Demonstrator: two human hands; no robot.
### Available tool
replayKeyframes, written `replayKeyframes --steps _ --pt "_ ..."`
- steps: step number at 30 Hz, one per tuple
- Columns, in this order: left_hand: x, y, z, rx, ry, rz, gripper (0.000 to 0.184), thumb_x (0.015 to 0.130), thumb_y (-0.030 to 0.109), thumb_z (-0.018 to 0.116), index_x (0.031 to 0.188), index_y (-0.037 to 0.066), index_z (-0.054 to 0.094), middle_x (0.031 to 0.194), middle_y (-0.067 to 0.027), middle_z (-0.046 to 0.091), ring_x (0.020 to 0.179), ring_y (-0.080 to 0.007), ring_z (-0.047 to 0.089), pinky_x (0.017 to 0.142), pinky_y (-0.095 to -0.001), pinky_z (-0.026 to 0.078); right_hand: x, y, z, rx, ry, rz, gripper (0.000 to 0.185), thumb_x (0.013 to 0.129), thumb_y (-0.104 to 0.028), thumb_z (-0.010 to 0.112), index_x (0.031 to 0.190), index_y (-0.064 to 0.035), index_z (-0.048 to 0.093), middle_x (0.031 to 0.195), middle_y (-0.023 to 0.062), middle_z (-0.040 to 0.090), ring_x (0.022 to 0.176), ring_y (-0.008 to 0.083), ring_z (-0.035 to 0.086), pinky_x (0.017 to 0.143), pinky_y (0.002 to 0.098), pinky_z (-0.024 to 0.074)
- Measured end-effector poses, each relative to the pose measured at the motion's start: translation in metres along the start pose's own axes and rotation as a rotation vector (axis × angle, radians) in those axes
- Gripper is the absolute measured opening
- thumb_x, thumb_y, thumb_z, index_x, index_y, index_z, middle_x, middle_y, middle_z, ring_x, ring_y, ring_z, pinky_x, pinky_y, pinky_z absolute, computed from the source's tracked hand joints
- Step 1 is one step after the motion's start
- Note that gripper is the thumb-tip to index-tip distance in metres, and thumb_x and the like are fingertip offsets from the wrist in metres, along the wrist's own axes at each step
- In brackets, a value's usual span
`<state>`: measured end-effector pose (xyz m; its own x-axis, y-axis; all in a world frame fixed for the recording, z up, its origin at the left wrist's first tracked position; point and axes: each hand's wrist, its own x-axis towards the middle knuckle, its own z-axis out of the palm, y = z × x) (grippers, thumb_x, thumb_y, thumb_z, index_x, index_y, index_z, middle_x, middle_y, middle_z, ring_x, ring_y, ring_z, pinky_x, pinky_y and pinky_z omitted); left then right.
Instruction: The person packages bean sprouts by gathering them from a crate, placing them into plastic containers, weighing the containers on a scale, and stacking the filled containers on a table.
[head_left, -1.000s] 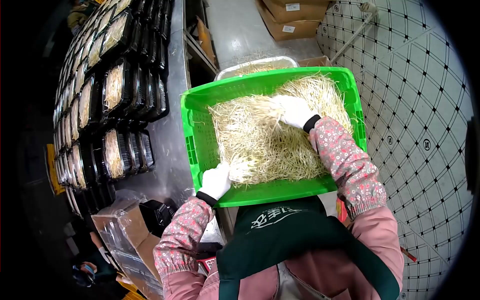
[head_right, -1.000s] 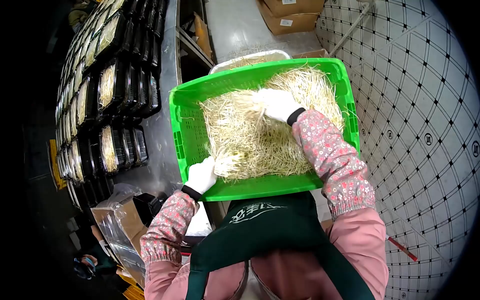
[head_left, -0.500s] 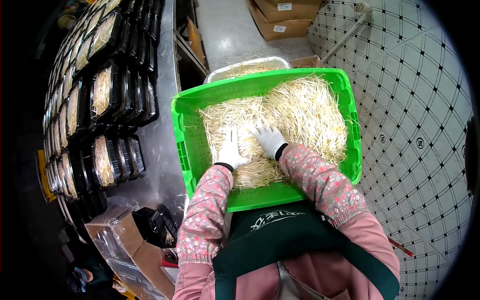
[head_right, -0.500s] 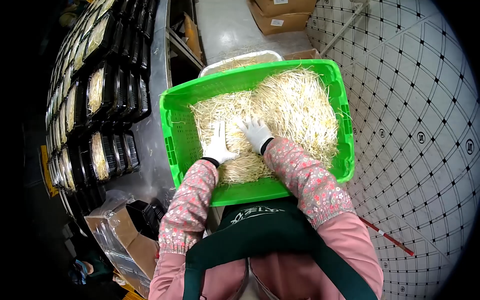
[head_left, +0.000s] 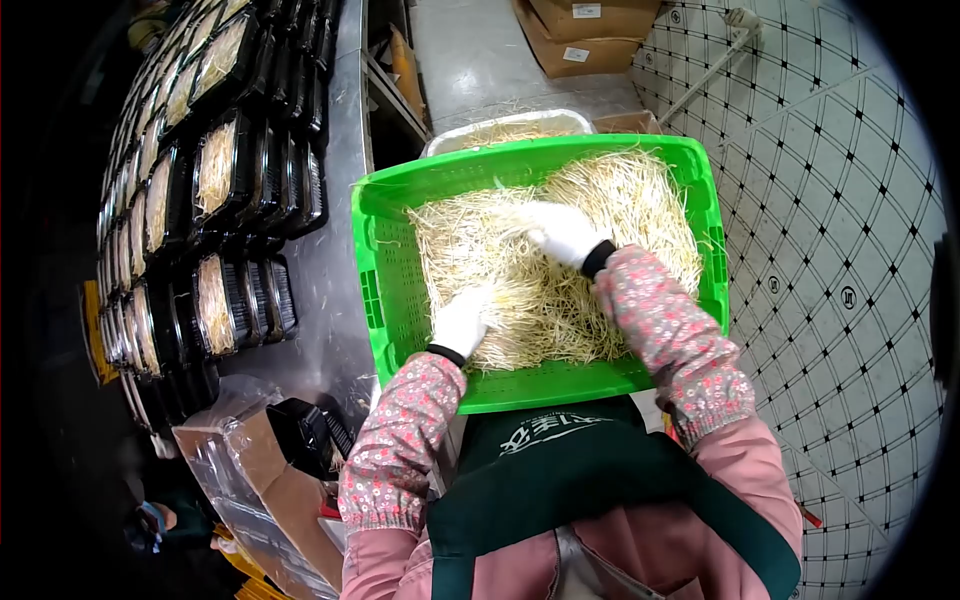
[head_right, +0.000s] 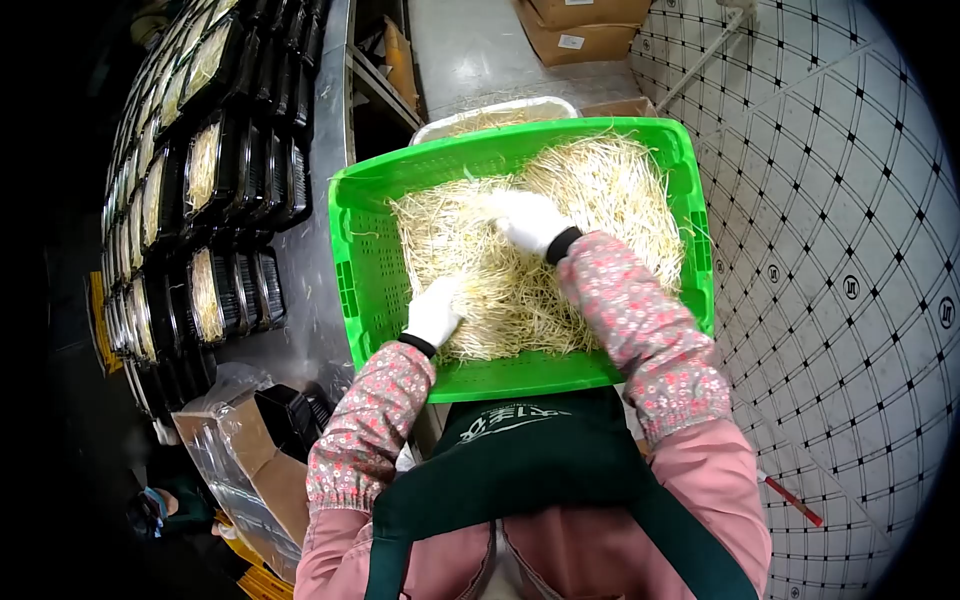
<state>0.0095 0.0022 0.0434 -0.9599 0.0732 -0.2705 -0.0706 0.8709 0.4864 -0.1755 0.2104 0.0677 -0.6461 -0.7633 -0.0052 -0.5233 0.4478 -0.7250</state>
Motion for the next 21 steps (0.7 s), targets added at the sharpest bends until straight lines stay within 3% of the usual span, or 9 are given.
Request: replayKeyframes --steps 2,3,4,6,9,10,13,17,21 --pt "0.007 0.004 0.007 -0.006 -0.108 -0.121 0.089 0.075 0.021 0.079 0.152 0.014 0.036 0.135 -0.0179 0.054 0.122 -0.0350 0.056 0.098 -0.0425 0.049 0.009 0.008 0.041 0.037 -0.128 -0.135 0.048 0.085 -0.009 0.059 0.132 -0.0156 0.060 0.127 0.0139 0.064 0.111 0.0348 0.061 0.097 0.0406 0.0503" --pt "0.002 -0.003 0.012 -0.007 -0.103 -0.129 0.089 0.075 0.021 0.079 0.152 0.014 0.036 0.135 -0.0179 0.054 0.122 -0.0350 0.056 0.098 -0.0425 0.049 0.011 0.011 0.060 0.078 -0.259 -0.161 0.055 0.082 -0.011 0.064 0.137 -0.0143 0.055 0.128 0.0168 0.063 0.112 0.0364 0.061 0.098 0.0418 0.0499" --pt "-0.007 -0.011 0.013 -0.027 -0.012 -0.118 0.089 0.074 0.021 0.080 0.152 0.012 0.037 0.139 -0.0189 0.052 0.126 -0.0351 0.053 0.104 -0.0410 0.045 0.009 0.010 0.069 -0.245 -0.486 0.081 0.072 0.076 -0.020 0.073 0.142 -0.0104 0.048 0.127 0.0232 0.062 0.115 0.0388 0.059 0.099 0.0445 0.0492" --pt "-0.026 -0.024 0.001 -0.148 -0.012 -0.209 0.087 0.075 0.020 0.077 0.151 0.006 0.036 0.152 -0.0207 0.042 0.138 -0.0340 0.044 0.115 -0.0387 0.036 0.012 0.013 0.059 -0.174 -0.498 0.070 0.074 0.075 -0.024 0.075 0.142 -0.0086 0.048 0.129 0.0240 0.060 0.118 0.0389 0.058 0.100 0.0452 0.0485" --pt "-0.059 -0.019 -0.040 -0.409 0.146 -0.273 0.055 0.081 0.011 0.070 0.134 0.006 0.059 0.129 -0.0205 0.062 0.120 -0.0336 0.059 0.104 -0.0363 0.046 0.020 0.046 0.082 -0.180 -0.233 -0.024 0.090 0.073 -0.045 0.078 0.144 -0.0029 0.042 0.137 0.0227 0.055 0.125 0.0402 0.053 0.105 0.0464 0.0439" --pt "-0.069 -0.004 -0.060 -0.525 0.163 -0.402 0.039 0.086 0.007 0.065 0.125 0.006 0.066 0.114 -0.0157 0.069 0.101 -0.0267 0.067 0.091 -0.0319 0.052 0.026 0.053 0.100 -0.193 -0.161 -0.030 0.097 0.071 -0.051 0.079 0.145 -0.0013 0.040 0.136 0.0242 0.055 0.124 0.0403 0.053 0.105 0.0464 0.0432" --pt "-0.108 0.005 -0.091 -0.560 0.486 -0.292 0.029 0.094 0.005 0.062 0.122 0.005 0.067 0.109 -0.0110 0.070 0.088 -0.0148 0.067 0.081 -0.0265 0.053 0.028 0.007 0.111 -0.225 -0.275 0.053 0.112 0.066 -0.061 0.081 0.147 0.0013 0.036 0.134 0.0268 0.054 0.124 0.0402 0.053 0.106 0.0464 0.0414" --pt "-0.183 0.011 -0.133 -0.472 0.928 -0.463 0.025 0.097 0.006 0.060 0.120 -0.002 0.065 0.116 -0.0116 0.068 0.104 -0.0204 0.066 0.092 -0.0321 0.052 -0.023 -0.088 0.110 -0.381 -0.540 0.154 0.139 0.053 -0.064 0.089 0.155 0.0000 0.019 0.137 0.0271 0.049 0.128 0.0414 0.047 0.107 0.0530 0.0365" --pt "-0.256 -0.032 -0.124 -0.290 1.424 -0.691 0.038 0.099 0.012 0.058 0.132 -0.006 0.056 0.129 -0.0160 0.062 0.118 -0.0242 0.060 0.102 -0.0346 0.047 -0.053 -0.095 0.124 -0.643 -0.375 0.031 0.138 0.055 -0.057 0.091 0.157 -0.0028 0.015 0.137 0.0244 0.047 0.127 0.0396 0.048 0.103 0.0522 0.0394"
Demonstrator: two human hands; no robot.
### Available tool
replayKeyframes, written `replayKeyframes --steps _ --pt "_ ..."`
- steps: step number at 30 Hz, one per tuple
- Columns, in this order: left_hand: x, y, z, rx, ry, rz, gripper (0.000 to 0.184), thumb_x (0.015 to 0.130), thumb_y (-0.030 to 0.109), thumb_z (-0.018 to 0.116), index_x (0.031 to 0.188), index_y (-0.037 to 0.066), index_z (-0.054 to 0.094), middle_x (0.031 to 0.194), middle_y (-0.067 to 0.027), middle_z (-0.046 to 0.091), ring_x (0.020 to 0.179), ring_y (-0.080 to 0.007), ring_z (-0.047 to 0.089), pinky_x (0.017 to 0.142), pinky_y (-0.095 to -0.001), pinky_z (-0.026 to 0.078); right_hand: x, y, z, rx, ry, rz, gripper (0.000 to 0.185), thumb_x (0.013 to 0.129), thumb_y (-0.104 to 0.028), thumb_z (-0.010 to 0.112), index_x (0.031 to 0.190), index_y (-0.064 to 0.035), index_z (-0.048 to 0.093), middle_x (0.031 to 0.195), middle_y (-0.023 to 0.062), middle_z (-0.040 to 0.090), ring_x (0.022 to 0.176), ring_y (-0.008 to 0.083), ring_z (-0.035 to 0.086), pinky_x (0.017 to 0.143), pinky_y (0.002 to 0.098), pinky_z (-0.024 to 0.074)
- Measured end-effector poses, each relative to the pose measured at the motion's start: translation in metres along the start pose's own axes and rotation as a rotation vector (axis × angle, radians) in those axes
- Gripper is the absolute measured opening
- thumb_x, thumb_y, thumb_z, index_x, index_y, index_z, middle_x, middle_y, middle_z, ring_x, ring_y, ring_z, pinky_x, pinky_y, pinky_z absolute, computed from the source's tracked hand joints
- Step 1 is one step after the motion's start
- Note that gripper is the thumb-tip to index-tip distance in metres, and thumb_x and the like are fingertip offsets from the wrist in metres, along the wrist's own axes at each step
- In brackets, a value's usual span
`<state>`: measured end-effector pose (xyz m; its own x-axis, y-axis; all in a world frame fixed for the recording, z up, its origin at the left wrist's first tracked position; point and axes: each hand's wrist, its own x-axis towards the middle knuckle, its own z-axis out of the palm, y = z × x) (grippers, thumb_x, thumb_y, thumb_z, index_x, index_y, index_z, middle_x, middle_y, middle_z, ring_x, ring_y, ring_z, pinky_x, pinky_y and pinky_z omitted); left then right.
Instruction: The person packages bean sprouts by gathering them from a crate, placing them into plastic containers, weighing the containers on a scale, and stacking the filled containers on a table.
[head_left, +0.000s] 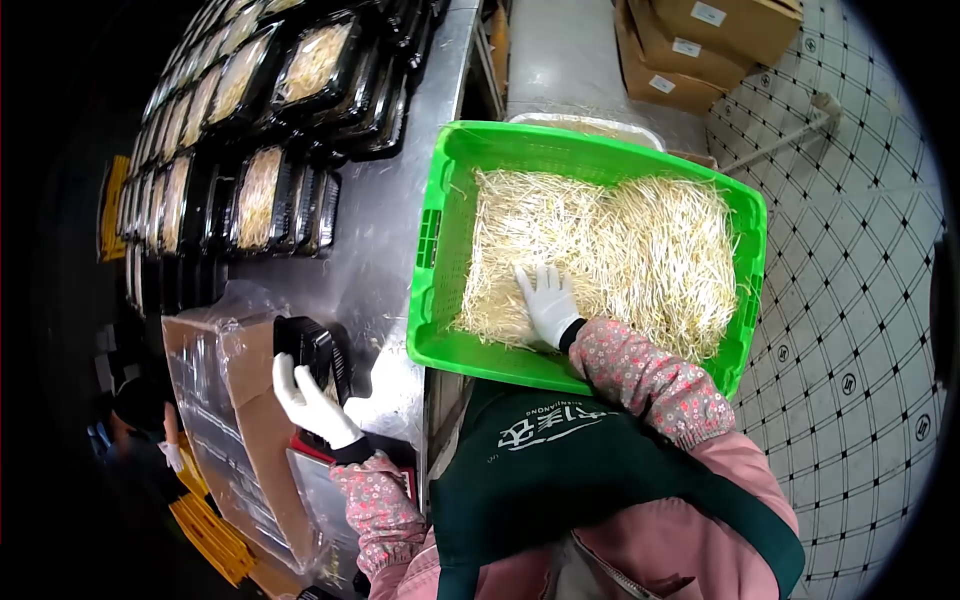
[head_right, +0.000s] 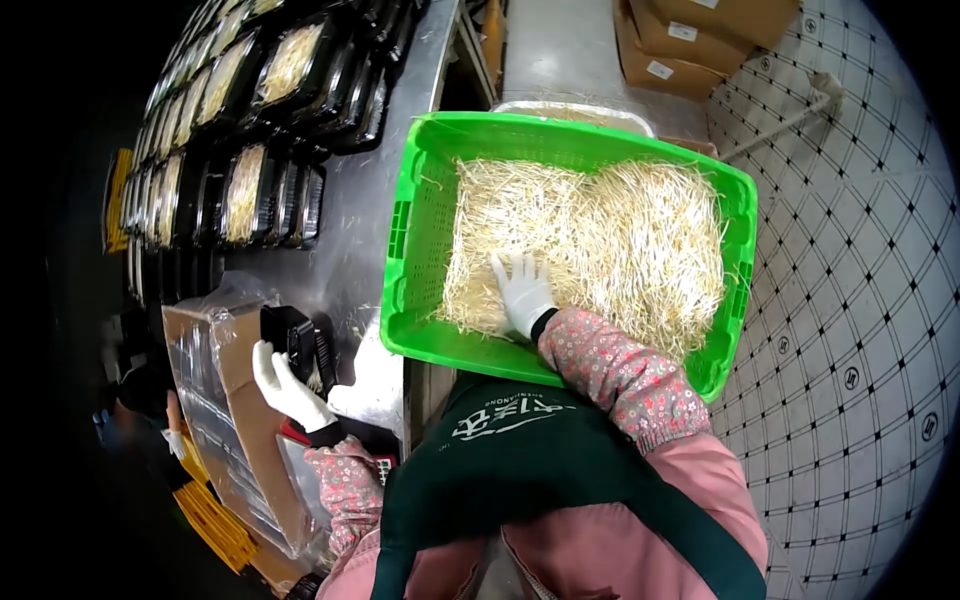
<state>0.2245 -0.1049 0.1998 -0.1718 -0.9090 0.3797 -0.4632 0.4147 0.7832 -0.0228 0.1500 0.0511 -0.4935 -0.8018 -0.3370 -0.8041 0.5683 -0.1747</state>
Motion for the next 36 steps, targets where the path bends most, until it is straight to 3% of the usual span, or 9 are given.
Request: replayKeyframes --steps 4,11,14,18,20,23,27,31,36 --pt "0.002 -0.025 -0.044 0.143 0.201 -0.177 0.053 0.098 0.018 0.062 0.143 -0.005 0.045 0.145 -0.0179 0.049 0.127 -0.0271 0.051 0.109 -0.0365 0.041 0.036 0.039 -0.007 0.226 -0.221 -0.016 0.122 0.067 -0.042 0.088 0.156 -0.0014 0.017 0.141 0.0238 0.046 0.129 0.0333 0.048 0.105 0.0461 0.0417" --pt "-0.011 -0.117 -0.082 0.149 0.194 -0.410 0.067 0.099 0.032 0.063 0.145 -0.009 0.039 0.136 -0.0202 0.056 0.113 -0.0256 0.060 0.100 -0.0356 0.046 0.057 0.089 -0.015 0.106 -0.055 0.088 0.136 0.059 -0.055 0.089 0.156 -0.0001 0.011 0.153 0.0293 0.031 0.143 0.0413 0.031 0.117 0.0524 0.0277" --pt "-0.008 -0.172 -0.085 0.157 0.155 -0.501 0.070 0.096 0.046 0.064 0.131 -0.013 0.054 0.124 -0.0242 0.065 0.107 -0.0279 0.064 0.095 -0.0366 0.048 0.038 0.059 -0.015 0.113 -0.186 0.163 0.146 0.054 -0.058 0.091 0.157 0.0005 0.007 0.159 0.0314 0.017 0.148 0.0473 0.018 0.119 0.0574 0.0200" --pt "-0.006 -0.169 -0.073 0.325 0.090 -0.637 0.068 0.092 0.056 0.065 0.110 -0.010 0.068 0.105 -0.0181 0.073 0.096 -0.0263 0.066 0.090 -0.0368 0.049 0.027 0.051 0.010 0.152 -0.069 0.088 0.127 0.061 -0.043 0.089 0.155 0.0004 0.017 0.144 0.0285 0.042 0.136 0.0430 0.040 0.111 0.0512 0.0356" --pt "-0.004 -0.184 -0.065 0.223 0.151 -0.652 0.051 0.089 0.046 0.075 0.091 -0.005 0.068 0.084 -0.0075 0.068 0.077 -0.0163 0.059 0.075 -0.0311 0.049 0.033 0.062 0.016 0.251 -0.042 0.055 0.116 0.064 -0.037 0.087 0.154 -0.0005 0.023 0.135 0.0267 0.051 0.128 0.0408 0.050 0.106 0.0483 0.0427" --pt "-0.006 -0.226 -0.062 -0.103 0.294 -0.588 0.028 0.084 0.021 0.082 0.086 0.000 0.064 0.081 -0.0037 0.064 0.071 -0.0129 0.055 0.067 -0.0301 0.048 0.035 0.075 0.024 0.319 -0.028 0.039 0.094 0.065 -0.034 0.083 0.145 -0.0035 0.043 0.123 0.0246 0.063 0.111 0.0377 0.063 0.095 0.0424 0.0510" --pt "0.001 -0.207 -0.063 0.101 0.226 -0.500 0.021 0.083 0.014 0.080 0.078 -0.001 0.065 0.074 -0.0032 0.065 0.071 -0.0129 0.057 0.067 -0.0307 0.048 0.020 0.078 -0.021 0.461 -0.034 0.113 0.079 0.066 -0.034 0.080 0.133 -0.0020 0.053 0.116 0.0230 0.067 0.109 0.0358 0.064 0.093 0.0413 0.0516" --pt "0.006 -0.154 -0.055 -0.119 0.528 -0.452 0.024 0.091 0.018 0.070 0.102 -0.003 0.067 0.103 -0.0115 0.069 0.090 -0.0209 0.063 0.082 -0.0344 0.053 0.019 0.101 -0.009 0.748 0.019 0.039 0.099 0.063 -0.043 0.082 0.143 0.0006 0.045 0.127 0.0231 0.063 0.118 0.0360 0.060 0.103 0.0379 0.0467" --pt "0.014 -0.095 -0.066 -0.403 0.649 -0.528 0.026 0.090 0.016 0.061 0.107 -0.005 0.063 0.103 -0.0121 0.066 0.088 -0.0224 0.063 0.083 -0.0354 0.052 0.015 0.098 -0.042 0.476 0.003 0.101 0.099 0.064 -0.041 0.083 0.145 -0.0006 0.044 0.129 0.0223 0.062 0.119 0.0368 0.059 0.103 0.0388 0.0464"
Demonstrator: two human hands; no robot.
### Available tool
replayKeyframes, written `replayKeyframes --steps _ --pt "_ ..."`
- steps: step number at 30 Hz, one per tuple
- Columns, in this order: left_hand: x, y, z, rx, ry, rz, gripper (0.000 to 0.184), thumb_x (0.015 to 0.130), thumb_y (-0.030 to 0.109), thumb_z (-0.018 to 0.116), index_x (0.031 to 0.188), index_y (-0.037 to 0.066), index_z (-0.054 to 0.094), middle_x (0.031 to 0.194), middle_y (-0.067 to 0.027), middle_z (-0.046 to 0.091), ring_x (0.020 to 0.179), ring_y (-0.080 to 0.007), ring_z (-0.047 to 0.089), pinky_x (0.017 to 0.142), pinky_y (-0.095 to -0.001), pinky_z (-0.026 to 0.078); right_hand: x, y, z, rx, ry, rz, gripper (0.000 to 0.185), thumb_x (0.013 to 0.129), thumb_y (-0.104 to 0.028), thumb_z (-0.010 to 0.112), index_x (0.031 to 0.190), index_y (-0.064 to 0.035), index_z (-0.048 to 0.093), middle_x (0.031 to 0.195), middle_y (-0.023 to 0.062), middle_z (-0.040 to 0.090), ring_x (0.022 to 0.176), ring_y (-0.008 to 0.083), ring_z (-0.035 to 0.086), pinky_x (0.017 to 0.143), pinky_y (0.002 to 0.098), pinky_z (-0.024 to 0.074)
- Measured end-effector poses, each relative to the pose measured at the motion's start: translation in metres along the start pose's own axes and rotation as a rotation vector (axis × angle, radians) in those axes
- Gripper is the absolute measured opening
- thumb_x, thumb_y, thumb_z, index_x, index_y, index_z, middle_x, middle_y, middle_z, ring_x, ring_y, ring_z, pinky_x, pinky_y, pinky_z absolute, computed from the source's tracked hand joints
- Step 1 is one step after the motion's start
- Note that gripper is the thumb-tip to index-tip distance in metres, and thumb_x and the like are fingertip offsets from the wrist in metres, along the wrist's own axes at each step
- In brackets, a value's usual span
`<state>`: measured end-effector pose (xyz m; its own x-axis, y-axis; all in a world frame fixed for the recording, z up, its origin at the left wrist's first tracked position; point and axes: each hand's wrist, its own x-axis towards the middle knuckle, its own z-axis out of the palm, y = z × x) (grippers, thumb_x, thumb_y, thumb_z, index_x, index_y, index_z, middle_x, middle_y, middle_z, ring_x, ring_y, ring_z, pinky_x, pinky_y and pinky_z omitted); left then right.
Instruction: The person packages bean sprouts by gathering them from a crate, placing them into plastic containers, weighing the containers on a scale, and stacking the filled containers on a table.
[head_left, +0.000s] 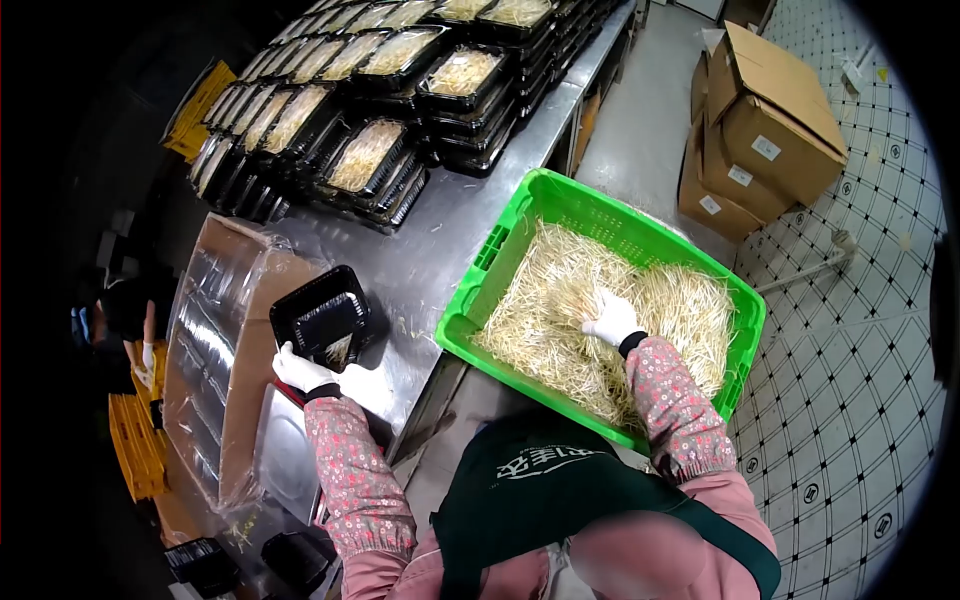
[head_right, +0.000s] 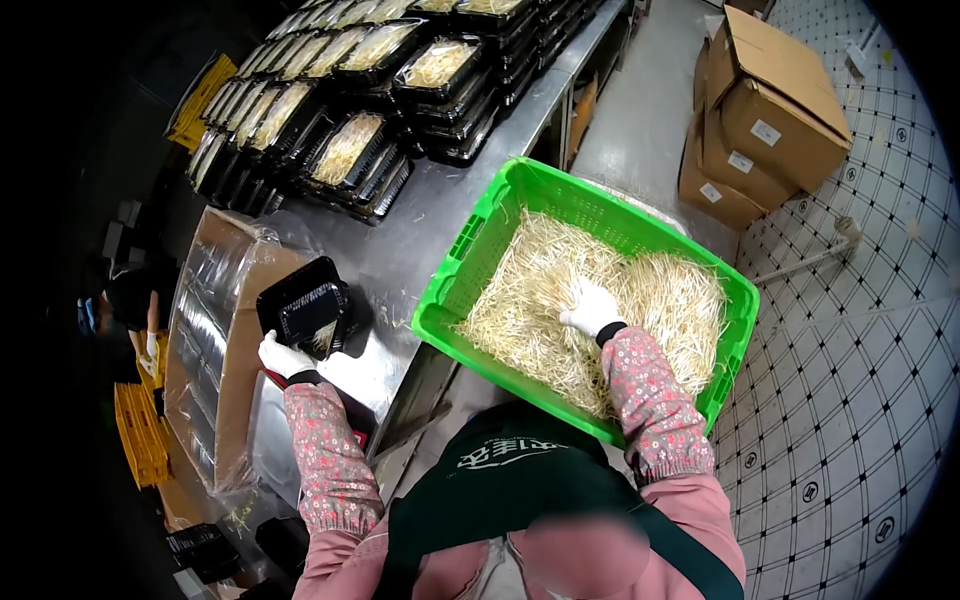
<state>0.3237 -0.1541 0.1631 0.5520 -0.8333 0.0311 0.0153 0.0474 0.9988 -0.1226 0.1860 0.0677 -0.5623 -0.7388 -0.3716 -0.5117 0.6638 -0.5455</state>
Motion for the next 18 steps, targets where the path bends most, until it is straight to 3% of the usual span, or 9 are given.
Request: replayKeyframes --steps 3,4,6,10,11,13,15,16,18 --pt "0.008 0.003 -0.005 0.044 -0.045 0.065 0.027 0.091 0.014 0.059 0.109 -0.006 0.060 0.103 -0.0125 0.064 0.090 -0.0224 0.062 0.084 -0.0352 0.052 0.001 -0.028 -0.019 0.066 0.145 -0.221 0.090 0.066 -0.034 0.083 0.142 -0.0047 0.047 0.122 0.0206 0.066 0.112 0.0376 0.063 0.098 0.0408 0.0498" --pt "-0.010 0.023 0.004 -0.138 -0.087 0.046 0.027 0.095 0.010 0.056 0.117 -0.006 0.057 0.112 -0.0139 0.063 0.098 -0.0228 0.062 0.091 -0.0353 0.050 0.001 -0.046 -0.029 0.057 0.156 -0.243 0.090 0.066 -0.034 0.083 0.142 -0.0047 0.047 0.122 0.0206 0.066 0.112 0.0376 0.063 0.098 0.0408 0.0498" --pt "-0.027 0.044 0.009 -0.040 -0.148 0.299 0.031 0.100 0.008 0.052 0.127 -0.006 0.054 0.126 -0.0169 0.061 0.113 -0.0241 0.059 0.102 -0.0362 0.046 -0.011 -0.110 -0.056 -0.112 0.150 -0.368 0.088 0.065 -0.033 0.083 0.140 -0.0041 0.049 0.120 0.0196 0.067 0.111 0.0374 0.063 0.097 0.0402 0.0504" --pt "-0.060 0.094 0.000 0.282 -0.339 0.767 0.047 0.102 0.005 0.044 0.148 0.000 0.038 0.152 -0.0161 0.045 0.141 -0.0260 0.041 0.117 -0.0351 0.028 -0.024 -0.220 -0.051 -0.363 0.273 -0.647 0.065 0.066 -0.024 0.078 0.123 -0.0021 0.056 0.099 0.0192 0.069 0.092 0.0368 0.068 0.079 0.0441 0.0555" --pt "-0.072 0.104 -0.002 0.043 -0.444 0.617 0.048 0.101 0.005 0.044 0.148 0.001 0.041 0.155 -0.0152 0.042 0.142 -0.0259 0.039 0.117 -0.0361 0.030 -0.029 -0.253 -0.046 -0.419 0.242 -0.686 0.049 0.068 -0.019 0.074 0.110 -0.0008 0.058 0.086 0.0191 0.067 0.080 0.0369 0.069 0.069 0.0458 0.0557" --pt "-0.091 0.122 -0.014 -0.206 -0.501 0.482 0.049 0.099 0.005 0.045 0.148 0.003 0.043 0.157 -0.0143 0.038 0.144 -0.0258 0.037 0.117 -0.0371 0.031 -0.040 -0.313 -0.023 -0.465 0.261 -0.829 0.028 0.074 -0.014 0.066 0.096 -0.0005 0.058 0.078 0.0200 0.066 0.073 0.0385 0.067 0.064 0.0475 0.0543" --pt "-0.102 0.138 -0.036 0.613 -0.498 0.909 0.055 0.097 0.014 0.050 0.151 0.008 0.041 0.160 -0.0149 0.033 0.147 -0.0320 0.031 0.113 -0.0429 0.032 -0.057 -0.371 0.010 -0.490 0.253 -0.942 0.017 0.076 -0.011 0.062 0.089 -0.0016 0.059 0.076 0.0203 0.066 0.071 0.0389 0.067 0.063 0.0480 0.0534" --pt "-0.100 0.141 -0.050 1.054 -0.473 1.070 0.059 0.096 0.019 0.053 0.152 0.010 0.040 0.161 -0.0152 0.030 0.148 -0.0352 0.027 0.111 -0.0459 0.033 -0.063 -0.394 0.028 -0.473 0.236 -1.070 0.020 0.075 -0.013 0.064 0.090 -0.0011 0.060 0.078 0.0203 0.067 0.073 0.0383 0.067 0.064 0.0470 0.0533" --pt "-0.080 0.119 -0.080 0.987 -0.562 0.990 0.060 0.095 0.025 0.054 0.151 0.010 0.042 0.161 -0.0167 0.030 0.148 -0.0403 0.025 0.108 -0.0483 0.034 -0.079 -0.440 0.069 -0.588 0.218 -1.156 0.024 0.074 -0.015 0.065 0.092 -0.0004 0.061 0.081 0.0194 0.067 0.075 0.0373 0.067 0.065 0.0460 0.0534"
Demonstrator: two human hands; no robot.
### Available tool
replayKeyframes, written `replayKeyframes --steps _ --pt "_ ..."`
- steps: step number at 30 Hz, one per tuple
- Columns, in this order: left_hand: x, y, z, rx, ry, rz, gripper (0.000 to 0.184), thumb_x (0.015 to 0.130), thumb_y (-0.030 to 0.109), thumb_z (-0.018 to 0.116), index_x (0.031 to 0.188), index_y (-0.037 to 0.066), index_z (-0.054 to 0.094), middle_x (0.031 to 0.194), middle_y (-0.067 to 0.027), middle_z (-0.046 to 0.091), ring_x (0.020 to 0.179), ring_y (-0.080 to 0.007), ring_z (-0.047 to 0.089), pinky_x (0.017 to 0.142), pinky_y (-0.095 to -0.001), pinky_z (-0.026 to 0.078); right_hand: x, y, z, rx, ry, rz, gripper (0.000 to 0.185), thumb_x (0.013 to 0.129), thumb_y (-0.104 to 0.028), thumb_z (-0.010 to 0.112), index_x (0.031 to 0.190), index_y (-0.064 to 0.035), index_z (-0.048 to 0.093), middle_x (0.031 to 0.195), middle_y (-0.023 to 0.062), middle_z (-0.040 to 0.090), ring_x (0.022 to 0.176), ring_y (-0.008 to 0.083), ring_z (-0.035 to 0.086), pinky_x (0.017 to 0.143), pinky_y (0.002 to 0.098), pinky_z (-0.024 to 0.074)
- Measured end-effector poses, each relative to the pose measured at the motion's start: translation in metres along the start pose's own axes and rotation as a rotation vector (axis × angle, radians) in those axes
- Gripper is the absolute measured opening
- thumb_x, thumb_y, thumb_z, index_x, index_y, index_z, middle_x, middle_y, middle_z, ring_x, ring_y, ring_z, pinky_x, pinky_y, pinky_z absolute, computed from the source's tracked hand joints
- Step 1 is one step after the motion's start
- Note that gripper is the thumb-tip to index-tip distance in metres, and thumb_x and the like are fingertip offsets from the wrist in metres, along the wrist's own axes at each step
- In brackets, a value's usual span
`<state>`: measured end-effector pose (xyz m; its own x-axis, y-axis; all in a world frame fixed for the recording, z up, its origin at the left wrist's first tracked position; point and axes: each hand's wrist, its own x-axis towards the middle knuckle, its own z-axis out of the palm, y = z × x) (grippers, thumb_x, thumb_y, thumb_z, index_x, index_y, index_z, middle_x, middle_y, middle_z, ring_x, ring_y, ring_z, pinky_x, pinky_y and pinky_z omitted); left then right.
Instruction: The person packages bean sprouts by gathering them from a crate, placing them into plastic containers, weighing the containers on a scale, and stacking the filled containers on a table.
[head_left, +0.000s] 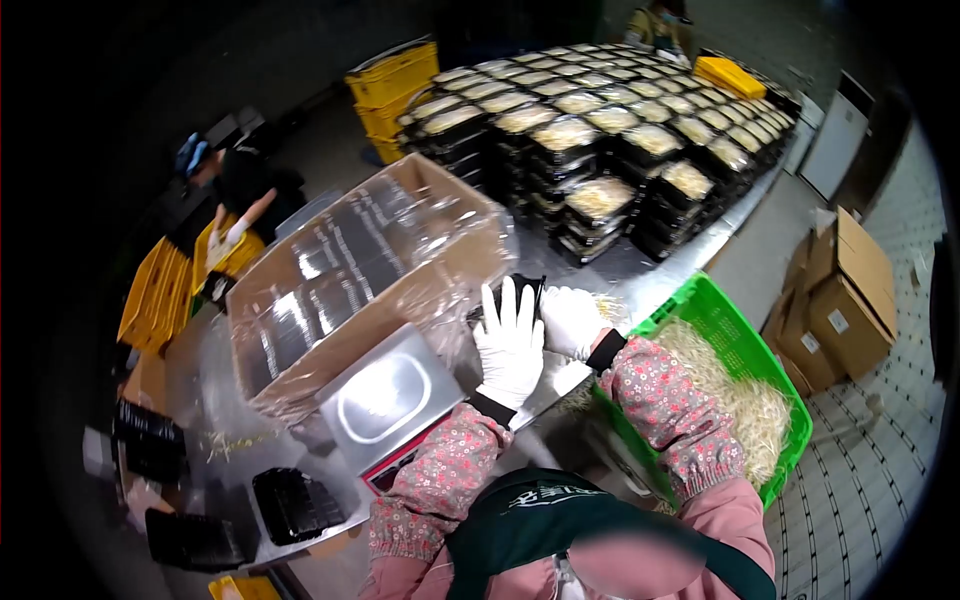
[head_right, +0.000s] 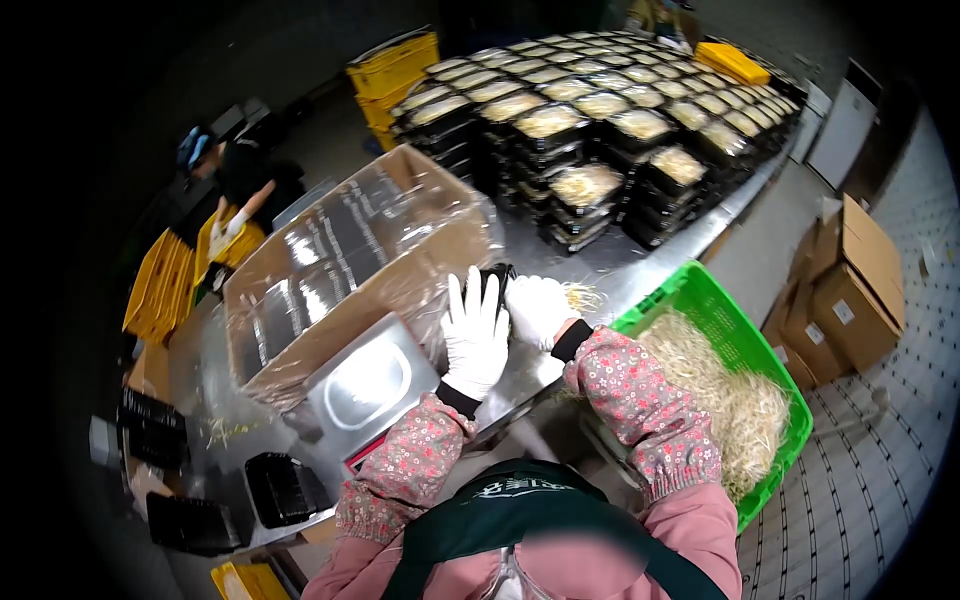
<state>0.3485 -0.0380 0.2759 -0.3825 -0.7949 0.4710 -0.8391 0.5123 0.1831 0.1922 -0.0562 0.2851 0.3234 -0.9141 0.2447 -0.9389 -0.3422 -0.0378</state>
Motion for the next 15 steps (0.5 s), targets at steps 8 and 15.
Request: replayKeyframes --steps 8,15 --pt "-0.124 -0.173 -0.007 -1.177 0.259 -0.688 0.051 0.106 0.020 0.045 0.151 -0.003 0.036 0.152 -0.0189 0.043 0.140 -0.0293 0.041 0.116 -0.0373 0.032 0.101 -0.179 0.055 0.343 0.020 -0.465 0.045 0.071 -0.015 0.070 0.112 -0.0016 0.060 0.094 0.0159 0.067 0.091 0.0352 0.066 0.077 0.0437 0.0537" --pt "-0.144 -0.225 -0.044 -0.106 0.028 -0.333 0.075 0.092 0.023 0.061 0.153 -0.005 0.028 0.156 -0.0254 0.034 0.144 -0.0411 0.034 0.119 -0.0462 0.027 0.112 -0.243 0.127 0.318 -0.098 -0.586 0.055 0.070 -0.020 0.073 0.120 -0.0030 0.059 0.098 0.0142 0.062 0.096 0.0315 0.061 0.077 0.0425 0.0489"
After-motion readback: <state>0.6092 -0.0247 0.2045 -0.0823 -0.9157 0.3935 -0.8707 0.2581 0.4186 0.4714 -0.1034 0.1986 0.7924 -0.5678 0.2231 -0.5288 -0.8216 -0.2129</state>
